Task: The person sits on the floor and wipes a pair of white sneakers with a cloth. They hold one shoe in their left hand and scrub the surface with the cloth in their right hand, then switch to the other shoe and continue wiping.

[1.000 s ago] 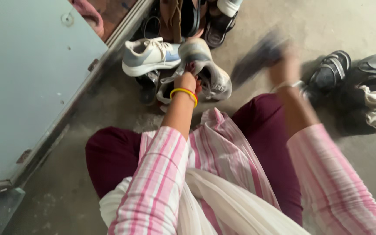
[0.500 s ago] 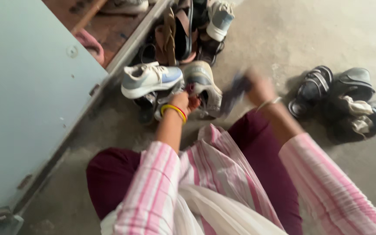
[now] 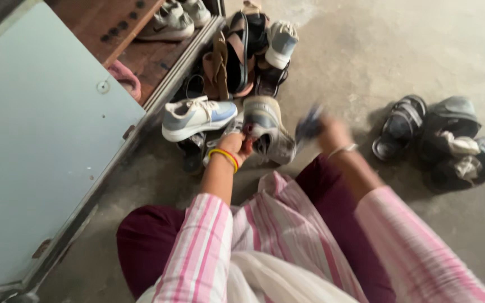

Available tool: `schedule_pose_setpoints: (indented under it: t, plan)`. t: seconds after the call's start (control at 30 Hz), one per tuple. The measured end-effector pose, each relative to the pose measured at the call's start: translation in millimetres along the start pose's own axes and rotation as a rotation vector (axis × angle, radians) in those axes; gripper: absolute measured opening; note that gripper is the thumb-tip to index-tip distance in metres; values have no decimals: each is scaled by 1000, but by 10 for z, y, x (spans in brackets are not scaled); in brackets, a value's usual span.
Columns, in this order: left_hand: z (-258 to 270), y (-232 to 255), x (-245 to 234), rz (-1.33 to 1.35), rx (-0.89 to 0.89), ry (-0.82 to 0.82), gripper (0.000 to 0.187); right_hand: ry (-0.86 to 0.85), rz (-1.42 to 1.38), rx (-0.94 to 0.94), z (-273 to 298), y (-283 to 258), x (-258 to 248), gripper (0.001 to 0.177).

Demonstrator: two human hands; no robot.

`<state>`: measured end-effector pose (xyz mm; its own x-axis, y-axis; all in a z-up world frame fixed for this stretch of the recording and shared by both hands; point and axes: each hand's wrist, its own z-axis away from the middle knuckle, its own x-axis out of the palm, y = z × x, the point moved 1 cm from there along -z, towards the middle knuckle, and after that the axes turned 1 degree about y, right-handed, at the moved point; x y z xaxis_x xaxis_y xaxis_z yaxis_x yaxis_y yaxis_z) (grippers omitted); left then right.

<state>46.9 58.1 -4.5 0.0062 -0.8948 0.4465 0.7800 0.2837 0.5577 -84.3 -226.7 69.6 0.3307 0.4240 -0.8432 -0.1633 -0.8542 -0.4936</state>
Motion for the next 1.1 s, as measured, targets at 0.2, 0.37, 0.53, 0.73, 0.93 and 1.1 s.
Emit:
schedule_pose_setpoints:
  t: [0.2, 0.37, 0.53, 0.73, 0.93, 1.1]
  plan:
    - [-22, -117, 236, 57, 43, 68, 7, 717, -433, 99, -119, -138, -628, 37]
    - [167, -376, 554, 148, 119, 176, 12, -374, 0, 15, 319, -415, 105, 36]
    - [290, -523, 809, 337, 222, 160, 18, 48, 72, -66, -153, -282, -445, 30]
    - [345, -490, 1082, 256, 161, 176, 29, 553, -173, -349, -288, -560, -1024, 48]
    - [367, -547, 1096, 135, 197, 117, 23, -419, 224, -87, 5, -228, -496, 40]
    - [155, -576, 1057, 171, 182, -179, 22, -160, -292, 492, -217, 465, -554, 42]
